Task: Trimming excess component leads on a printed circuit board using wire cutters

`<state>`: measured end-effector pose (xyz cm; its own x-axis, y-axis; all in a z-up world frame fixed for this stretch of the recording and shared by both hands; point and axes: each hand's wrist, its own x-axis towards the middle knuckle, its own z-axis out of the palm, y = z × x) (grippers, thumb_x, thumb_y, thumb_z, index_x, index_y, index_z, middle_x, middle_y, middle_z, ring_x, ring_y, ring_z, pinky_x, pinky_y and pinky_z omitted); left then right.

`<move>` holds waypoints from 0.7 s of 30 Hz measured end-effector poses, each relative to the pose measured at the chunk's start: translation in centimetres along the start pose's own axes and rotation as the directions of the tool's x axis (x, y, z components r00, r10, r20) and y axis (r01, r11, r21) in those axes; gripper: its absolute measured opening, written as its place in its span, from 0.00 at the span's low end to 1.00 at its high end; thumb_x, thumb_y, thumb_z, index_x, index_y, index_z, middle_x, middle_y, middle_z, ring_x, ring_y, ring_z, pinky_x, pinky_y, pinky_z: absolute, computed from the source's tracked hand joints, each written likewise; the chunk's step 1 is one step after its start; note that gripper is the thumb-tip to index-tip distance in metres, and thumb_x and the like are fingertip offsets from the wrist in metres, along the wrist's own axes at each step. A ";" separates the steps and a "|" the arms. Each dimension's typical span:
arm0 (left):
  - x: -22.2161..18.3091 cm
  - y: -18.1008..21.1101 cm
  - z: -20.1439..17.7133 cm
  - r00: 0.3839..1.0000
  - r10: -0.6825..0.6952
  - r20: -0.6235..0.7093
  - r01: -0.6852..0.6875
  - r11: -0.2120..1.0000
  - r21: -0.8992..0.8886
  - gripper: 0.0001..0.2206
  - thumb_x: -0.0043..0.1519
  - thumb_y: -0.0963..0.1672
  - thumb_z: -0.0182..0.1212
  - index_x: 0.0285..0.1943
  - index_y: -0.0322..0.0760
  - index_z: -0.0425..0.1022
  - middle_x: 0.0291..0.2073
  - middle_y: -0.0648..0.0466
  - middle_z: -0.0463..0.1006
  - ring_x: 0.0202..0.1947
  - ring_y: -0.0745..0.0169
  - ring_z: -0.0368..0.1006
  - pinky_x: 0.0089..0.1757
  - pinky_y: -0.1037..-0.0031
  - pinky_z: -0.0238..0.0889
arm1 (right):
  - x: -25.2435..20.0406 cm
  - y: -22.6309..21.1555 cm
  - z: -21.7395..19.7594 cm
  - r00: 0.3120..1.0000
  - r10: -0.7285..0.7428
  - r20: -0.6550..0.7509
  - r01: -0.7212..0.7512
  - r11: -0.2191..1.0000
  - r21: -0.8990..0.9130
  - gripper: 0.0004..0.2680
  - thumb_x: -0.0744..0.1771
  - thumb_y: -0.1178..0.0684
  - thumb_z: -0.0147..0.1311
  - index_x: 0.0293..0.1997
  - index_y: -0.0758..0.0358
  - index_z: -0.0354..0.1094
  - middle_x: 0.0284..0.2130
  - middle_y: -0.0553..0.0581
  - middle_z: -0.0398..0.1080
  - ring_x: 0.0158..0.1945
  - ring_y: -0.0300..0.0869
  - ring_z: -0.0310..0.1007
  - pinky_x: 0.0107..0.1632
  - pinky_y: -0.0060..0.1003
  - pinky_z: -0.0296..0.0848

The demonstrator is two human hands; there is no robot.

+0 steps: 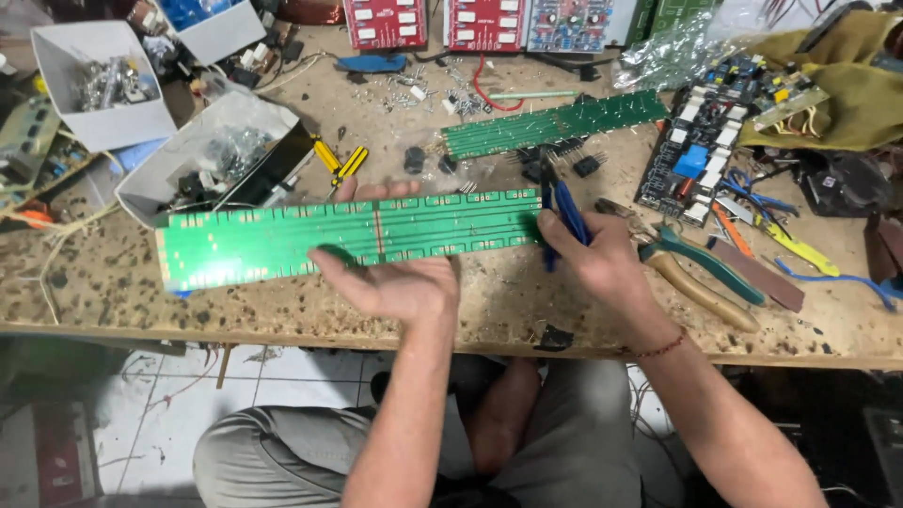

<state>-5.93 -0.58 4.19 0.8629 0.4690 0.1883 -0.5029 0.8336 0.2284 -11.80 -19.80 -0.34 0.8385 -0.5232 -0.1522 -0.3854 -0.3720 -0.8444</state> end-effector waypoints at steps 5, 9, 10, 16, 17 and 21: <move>-2.5 3.1 0.6 0.922 -0.042 0.386 -0.012 0.991 0.137 0.33 0.66 0.56 0.53 0.74 0.35 0.52 0.62 0.43 0.65 0.67 0.48 0.62 0.70 0.54 0.51 | -3.3 -6.2 -0.3 0.980 -0.167 0.108 0.005 0.563 0.826 0.08 0.68 0.57 0.61 0.29 0.70 0.69 0.18 0.62 0.70 0.29 0.51 0.81 0.42 0.52 0.83; -4.0 4.8 -13.4 0.702 -0.504 0.503 0.006 0.711 0.703 0.36 0.50 0.33 0.65 0.71 0.24 0.59 0.56 0.43 0.76 0.57 0.43 0.74 0.65 0.52 0.57 | -0.4 -4.5 -2.5 0.945 -0.178 0.275 -0.186 0.399 0.898 0.04 0.67 0.62 0.59 0.34 0.74 0.72 0.30 0.73 0.77 0.35 0.65 0.82 0.38 0.66 0.82; -3.5 5.0 -13.1 0.692 -0.514 0.507 0.009 0.709 0.705 0.36 0.50 0.33 0.65 0.71 0.24 0.59 0.56 0.43 0.76 0.57 0.43 0.74 0.65 0.52 0.57 | -0.2 -4.4 -2.7 0.949 -0.172 0.264 -0.181 0.390 0.903 0.04 0.67 0.62 0.59 0.34 0.74 0.72 0.30 0.73 0.77 0.35 0.65 0.82 0.38 0.66 0.82; -2.9 7.3 -8.2 0.440 -0.699 0.564 0.761 0.623 0.179 0.29 0.72 0.39 0.45 0.82 0.39 0.40 0.78 0.31 0.40 0.76 0.30 0.40 0.67 0.36 0.44 | -0.4 -5.2 -3.6 0.877 -0.228 0.422 -0.244 0.547 0.801 0.05 0.66 0.60 0.60 0.35 0.75 0.73 0.27 0.69 0.76 0.29 0.56 0.82 0.31 0.52 0.84; -4.0 8.3 -6.4 0.340 -0.833 0.437 0.882 0.444 0.161 0.25 0.72 0.46 0.44 0.78 0.36 0.49 0.73 0.28 0.51 0.71 0.22 0.48 0.63 0.30 0.48 | -0.7 -5.6 -3.7 0.867 -0.262 0.424 -0.204 0.589 0.782 0.05 0.66 0.60 0.61 0.34 0.74 0.74 0.27 0.67 0.76 0.29 0.55 0.82 0.32 0.50 0.84; -5.2 9.5 -3.9 -0.007 -0.916 0.402 0.939 0.131 0.317 0.37 0.66 0.59 0.43 0.74 0.27 0.58 0.69 0.30 0.63 0.62 0.26 0.67 0.54 0.24 0.60 | 0.8 -5.1 -4.2 0.769 -0.389 0.507 -0.063 0.744 0.665 0.07 0.67 0.57 0.57 0.39 0.73 0.76 0.32 0.68 0.77 0.34 0.55 0.83 0.41 0.57 0.84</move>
<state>-14.97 6.04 1.61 0.4341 -0.8840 0.1734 0.7287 0.4577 0.5093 -10.77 -21.56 6.07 0.9902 0.1306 -0.0494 -0.0830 0.2662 -0.9603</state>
